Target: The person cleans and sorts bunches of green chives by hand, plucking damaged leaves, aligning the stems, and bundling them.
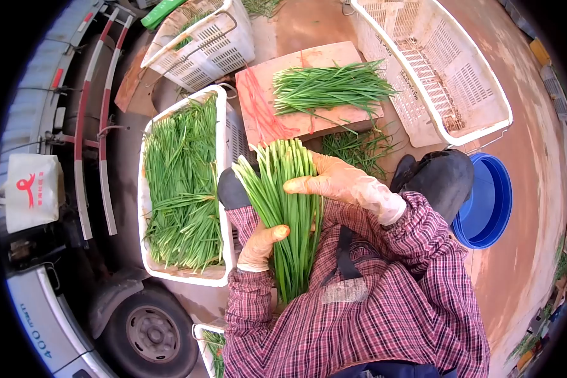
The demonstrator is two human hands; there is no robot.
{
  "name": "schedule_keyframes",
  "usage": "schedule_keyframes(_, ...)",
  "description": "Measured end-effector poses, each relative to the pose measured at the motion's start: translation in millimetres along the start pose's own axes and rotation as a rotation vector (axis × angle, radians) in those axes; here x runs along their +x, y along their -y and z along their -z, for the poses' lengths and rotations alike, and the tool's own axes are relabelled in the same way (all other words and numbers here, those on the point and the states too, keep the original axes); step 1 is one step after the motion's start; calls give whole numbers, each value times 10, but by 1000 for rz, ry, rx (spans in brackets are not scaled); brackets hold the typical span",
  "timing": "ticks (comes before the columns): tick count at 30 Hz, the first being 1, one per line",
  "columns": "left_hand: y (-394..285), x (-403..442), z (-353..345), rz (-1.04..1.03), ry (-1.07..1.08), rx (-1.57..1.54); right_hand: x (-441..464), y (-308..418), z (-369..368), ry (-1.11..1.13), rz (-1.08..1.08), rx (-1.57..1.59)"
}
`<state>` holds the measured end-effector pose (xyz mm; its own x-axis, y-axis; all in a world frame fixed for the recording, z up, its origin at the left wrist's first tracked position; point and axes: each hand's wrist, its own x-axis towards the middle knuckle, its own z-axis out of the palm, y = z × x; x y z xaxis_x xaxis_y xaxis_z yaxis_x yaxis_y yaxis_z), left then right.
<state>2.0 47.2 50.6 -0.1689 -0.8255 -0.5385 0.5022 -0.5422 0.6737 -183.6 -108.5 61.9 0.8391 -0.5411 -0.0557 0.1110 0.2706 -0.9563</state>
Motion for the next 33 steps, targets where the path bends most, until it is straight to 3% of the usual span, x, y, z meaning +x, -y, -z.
schedule_keyframes(6,67,54,-55,-93,37,117,176,41,-214,-278,-224,-528)
schedule_keyframes(8,173,126,-49,-117,60,145,226,30,-290,-270,-311,-734)
schedule_keyframes(12,199,12,-59,-110,-120,34,212,63,-223,-216,-361,-692)
schedule_keyframes(14,128,-28,-60,-159,-88,-79,84,-115,19,-151,-267,24)
schedule_keyframes(16,167,1,146,-169,50,-159,-20,-328,209,-332,-352,-361)
schedule_keyframes(18,245,-7,191,-190,90,-236,-121,-629,434,-317,-508,-758)
schedule_keyframes(19,255,17,202,-213,142,-307,-141,-746,478,-322,-509,-759)
schedule_keyframes(21,286,15,200,-199,132,-321,-188,-1030,517,-63,-869,-506)
schedule_keyframes(22,283,32,198,-193,124,-329,-182,-1329,506,-18,-900,-430)
schedule_keyframes(25,321,64,237,-172,97,-308,-177,-1465,325,27,-689,-248)
schedule_keyframes(30,204,-2,162,-139,-53,-208,-159,-1306,355,-97,-646,-12)
schedule_keyframes(33,218,-13,234,-140,-51,-168,-194,-832,274,-233,-355,310)
